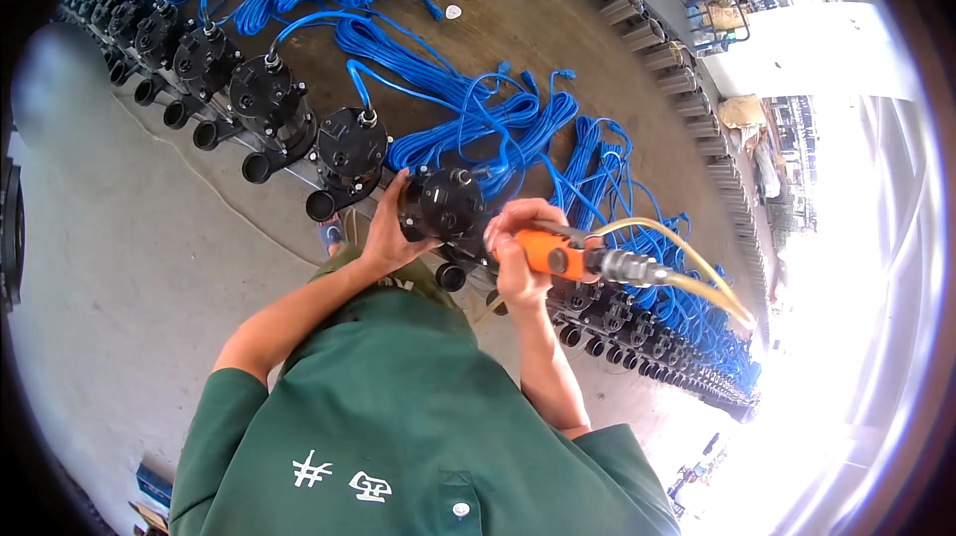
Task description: The person assembles multiple pumps in a line by placing a black circular component onto each pump head and securing it with an orange pneumatic tool.
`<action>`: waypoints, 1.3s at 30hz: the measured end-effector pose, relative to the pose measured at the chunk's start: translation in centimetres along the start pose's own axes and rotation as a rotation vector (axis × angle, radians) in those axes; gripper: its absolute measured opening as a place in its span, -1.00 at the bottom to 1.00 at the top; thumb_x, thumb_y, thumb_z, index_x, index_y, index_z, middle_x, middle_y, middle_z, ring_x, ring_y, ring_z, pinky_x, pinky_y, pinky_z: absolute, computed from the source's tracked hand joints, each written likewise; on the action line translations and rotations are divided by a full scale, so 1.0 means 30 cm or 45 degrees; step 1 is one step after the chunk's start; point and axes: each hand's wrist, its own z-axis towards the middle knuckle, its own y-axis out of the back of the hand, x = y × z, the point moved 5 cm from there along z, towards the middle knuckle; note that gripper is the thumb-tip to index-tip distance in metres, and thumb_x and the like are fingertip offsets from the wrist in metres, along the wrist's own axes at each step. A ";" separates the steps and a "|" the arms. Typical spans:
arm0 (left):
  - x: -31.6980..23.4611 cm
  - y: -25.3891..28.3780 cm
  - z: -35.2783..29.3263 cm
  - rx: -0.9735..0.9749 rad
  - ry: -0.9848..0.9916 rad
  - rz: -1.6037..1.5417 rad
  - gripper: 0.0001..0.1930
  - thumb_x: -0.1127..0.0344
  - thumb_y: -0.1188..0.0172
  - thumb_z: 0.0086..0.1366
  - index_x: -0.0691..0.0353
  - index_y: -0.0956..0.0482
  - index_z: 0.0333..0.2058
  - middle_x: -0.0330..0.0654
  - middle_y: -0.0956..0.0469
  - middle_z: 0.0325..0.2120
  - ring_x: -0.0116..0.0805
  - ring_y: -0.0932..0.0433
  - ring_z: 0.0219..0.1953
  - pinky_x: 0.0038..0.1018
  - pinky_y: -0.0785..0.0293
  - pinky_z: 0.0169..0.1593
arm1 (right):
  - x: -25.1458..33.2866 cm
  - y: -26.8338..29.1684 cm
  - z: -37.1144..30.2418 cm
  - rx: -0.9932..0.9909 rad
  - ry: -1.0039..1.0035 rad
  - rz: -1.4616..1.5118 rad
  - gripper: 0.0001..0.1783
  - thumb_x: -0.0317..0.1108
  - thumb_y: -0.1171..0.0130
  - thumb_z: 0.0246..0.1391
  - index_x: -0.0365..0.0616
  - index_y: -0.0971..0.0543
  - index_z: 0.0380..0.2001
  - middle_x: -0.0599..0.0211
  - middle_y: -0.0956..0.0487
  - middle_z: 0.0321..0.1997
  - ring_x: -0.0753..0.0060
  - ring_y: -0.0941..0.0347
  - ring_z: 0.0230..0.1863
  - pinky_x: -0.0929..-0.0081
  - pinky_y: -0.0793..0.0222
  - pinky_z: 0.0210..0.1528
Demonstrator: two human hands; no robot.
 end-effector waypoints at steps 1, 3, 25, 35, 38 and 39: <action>0.035 -0.024 -0.003 -0.059 -0.025 -0.028 0.22 0.30 -0.65 -0.17 0.34 0.01 0.39 0.11 -0.22 0.31 0.00 -0.37 0.28 -0.25 -0.32 0.32 | -0.030 -0.008 -0.008 0.004 0.000 0.013 -0.69 -0.60 -0.06 -0.02 -0.20 -0.37 -0.15 0.19 -0.41 -0.32 0.43 -0.37 -0.48 0.45 -0.42 -0.40; 0.057 -0.046 0.007 -0.109 -0.033 -0.129 0.21 0.31 -0.64 -0.22 0.34 -0.04 0.38 0.16 -0.27 0.26 0.12 -0.33 0.27 -0.19 -0.28 0.33 | -0.057 0.001 -0.009 0.005 0.070 0.028 -0.72 -0.60 -0.07 -0.02 -0.19 -0.36 -0.18 0.19 -0.40 -0.32 0.44 -0.37 -0.49 0.44 -0.42 -0.41; 0.031 0.015 0.005 -0.163 0.190 0.136 0.15 0.25 -0.62 -0.27 0.27 -0.11 0.32 0.18 -0.45 0.13 0.10 -0.47 0.18 -0.22 -0.43 0.20 | 0.323 0.198 -0.013 0.071 0.369 0.045 -0.68 -0.54 -0.17 -0.01 -0.25 -0.42 -0.13 0.18 -0.49 -0.34 0.51 -0.43 -0.47 0.51 -0.45 -0.40; -0.051 -0.324 -0.284 -0.214 0.208 0.233 -0.62 0.47 -0.36 0.08 0.37 -0.57 -0.09 -0.06 -0.58 -0.25 -0.18 -0.60 -0.36 -0.34 -0.56 -0.23 | 0.137 0.305 -0.096 0.243 0.177 0.147 -0.71 -0.65 -0.12 0.02 -0.24 -0.48 -0.14 0.32 -0.56 -0.26 0.59 -0.51 -0.27 0.60 -0.45 -0.22; -0.045 -0.351 -0.270 -0.327 0.063 0.493 -0.82 0.50 -0.30 0.13 0.35 -0.66 -0.25 -0.06 -0.61 -0.31 -0.18 -0.63 -0.40 -0.36 -0.55 -0.30 | 0.137 0.280 -0.086 0.326 0.130 0.180 -0.69 -0.65 -0.16 -0.03 -0.26 -0.51 -0.15 0.32 -0.57 -0.26 0.61 -0.51 -0.28 0.63 -0.43 -0.23; -0.056 -0.353 -0.261 -0.359 0.023 0.563 -0.84 0.50 -0.29 0.13 0.35 -0.67 -0.27 -0.06 -0.61 -0.32 -0.18 -0.64 -0.40 -0.36 -0.56 -0.30 | 0.139 0.284 -0.081 0.325 0.143 0.179 -0.69 -0.65 -0.16 -0.03 -0.26 -0.51 -0.15 0.32 -0.57 -0.26 0.61 -0.51 -0.28 0.63 -0.43 -0.23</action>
